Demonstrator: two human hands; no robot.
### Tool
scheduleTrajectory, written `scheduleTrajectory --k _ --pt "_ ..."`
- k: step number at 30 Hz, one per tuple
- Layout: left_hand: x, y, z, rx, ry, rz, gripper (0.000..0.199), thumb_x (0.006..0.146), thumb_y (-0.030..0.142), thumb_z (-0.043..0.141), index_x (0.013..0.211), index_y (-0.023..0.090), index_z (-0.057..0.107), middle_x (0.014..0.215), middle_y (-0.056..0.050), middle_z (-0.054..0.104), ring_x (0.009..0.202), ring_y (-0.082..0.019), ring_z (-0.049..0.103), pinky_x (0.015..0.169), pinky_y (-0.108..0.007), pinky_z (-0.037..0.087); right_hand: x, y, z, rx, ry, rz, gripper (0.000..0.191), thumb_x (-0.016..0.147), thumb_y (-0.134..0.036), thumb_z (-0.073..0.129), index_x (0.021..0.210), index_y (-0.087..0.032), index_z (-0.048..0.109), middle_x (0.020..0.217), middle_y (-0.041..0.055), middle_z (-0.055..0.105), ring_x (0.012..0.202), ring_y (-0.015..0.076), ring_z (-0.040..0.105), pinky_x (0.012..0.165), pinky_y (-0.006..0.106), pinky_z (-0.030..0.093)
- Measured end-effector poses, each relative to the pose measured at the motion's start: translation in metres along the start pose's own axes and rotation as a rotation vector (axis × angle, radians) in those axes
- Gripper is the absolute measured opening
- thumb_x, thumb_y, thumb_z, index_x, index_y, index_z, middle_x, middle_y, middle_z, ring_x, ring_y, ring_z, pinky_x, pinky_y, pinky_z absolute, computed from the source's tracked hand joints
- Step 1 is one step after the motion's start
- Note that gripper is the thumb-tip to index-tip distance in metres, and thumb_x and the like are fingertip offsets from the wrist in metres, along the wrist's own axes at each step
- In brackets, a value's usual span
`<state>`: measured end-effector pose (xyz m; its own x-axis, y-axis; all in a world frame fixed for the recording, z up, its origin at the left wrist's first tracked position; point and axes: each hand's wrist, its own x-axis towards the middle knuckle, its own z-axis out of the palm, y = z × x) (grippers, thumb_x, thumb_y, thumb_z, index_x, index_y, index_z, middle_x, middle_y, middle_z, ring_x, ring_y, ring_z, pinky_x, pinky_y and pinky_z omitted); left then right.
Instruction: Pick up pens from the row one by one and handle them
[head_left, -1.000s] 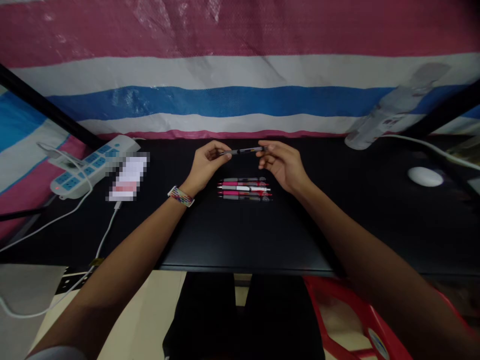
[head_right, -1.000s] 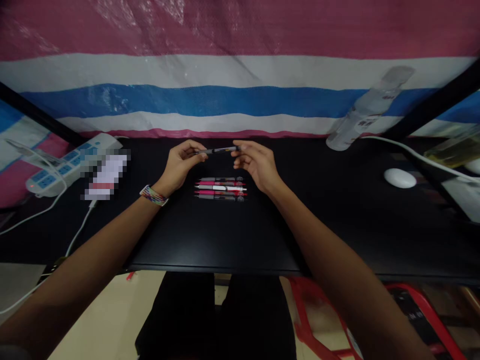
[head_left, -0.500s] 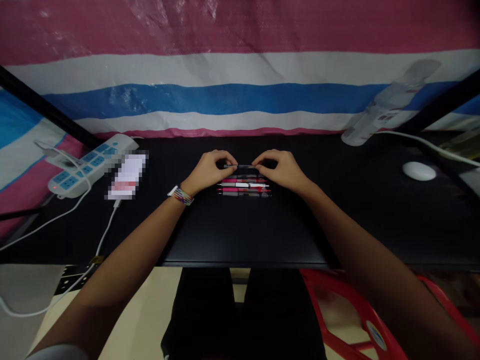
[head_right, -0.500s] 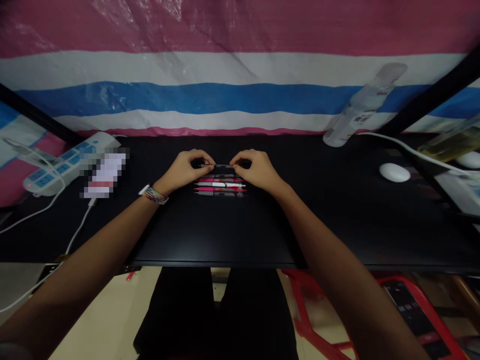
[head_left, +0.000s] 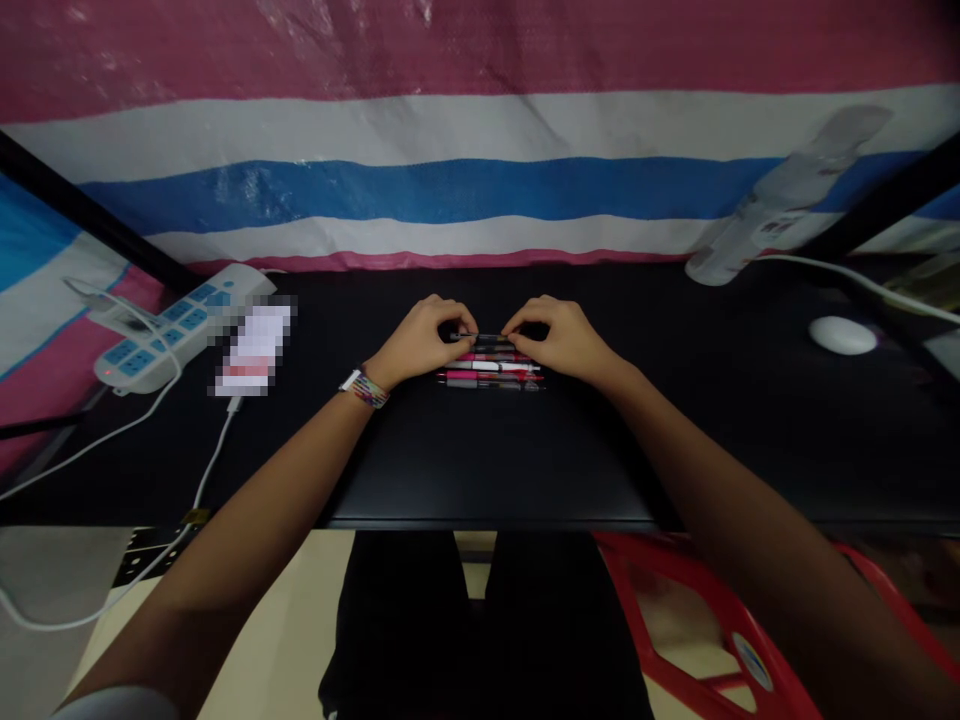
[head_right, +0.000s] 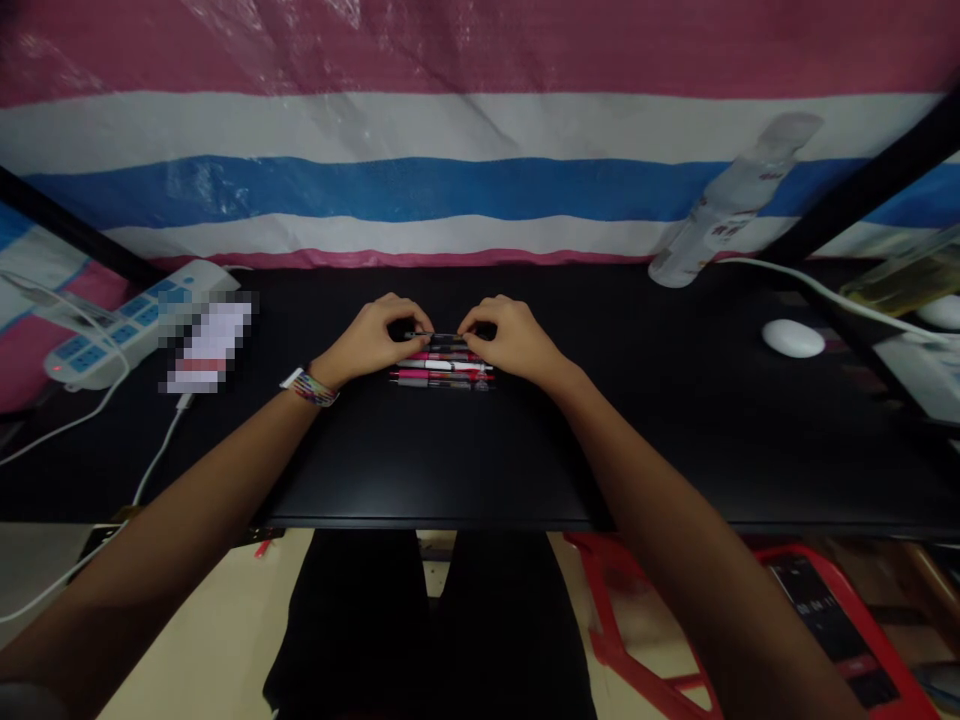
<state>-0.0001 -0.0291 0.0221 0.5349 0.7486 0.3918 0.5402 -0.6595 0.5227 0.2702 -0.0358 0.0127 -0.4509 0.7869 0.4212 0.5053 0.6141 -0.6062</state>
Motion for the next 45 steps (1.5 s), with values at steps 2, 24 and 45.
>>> scheduleTrajectory --k 2,24,45 --pt "0.0 0.0 0.0 0.0 -0.004 0.013 0.007 0.091 0.024 0.072 0.091 0.024 0.078 0.091 -0.002 0.079 0.091 -0.024 0.069 0.096 -0.043 0.051 0.0 0.0 0.0 -0.005 -0.001 -0.006 0.016 0.09 -0.018 0.073 0.09 -0.026 0.087 0.093 0.0053 0.083 0.093 0.0274 0.074 0.087 0.043 0.055" --pt "0.003 0.03 0.034 -0.484 0.359 -0.285 0.021 0.101 0.021 0.057 0.085 0.022 0.071 0.09 -0.003 0.078 0.091 -0.02 0.074 0.091 -0.034 0.06 -0.006 -0.019 0.048 0.144 0.337 0.293 0.023 0.09 -0.017 0.067 0.098 -0.029 0.085 0.102 0.0048 0.083 0.103 0.0291 0.073 0.1 0.05 0.057" --pt "0.004 0.024 0.039 -0.543 0.484 -0.352 0.014 0.103 0.017 0.056 0.102 0.024 0.067 0.082 -0.001 0.072 0.084 -0.018 0.073 0.086 -0.034 0.058 0.0 -0.029 0.043 0.208 0.249 0.255 0.022 0.091 -0.014 0.065 0.092 -0.027 0.083 0.098 0.0046 0.084 0.098 0.0264 0.077 0.095 0.045 0.06"
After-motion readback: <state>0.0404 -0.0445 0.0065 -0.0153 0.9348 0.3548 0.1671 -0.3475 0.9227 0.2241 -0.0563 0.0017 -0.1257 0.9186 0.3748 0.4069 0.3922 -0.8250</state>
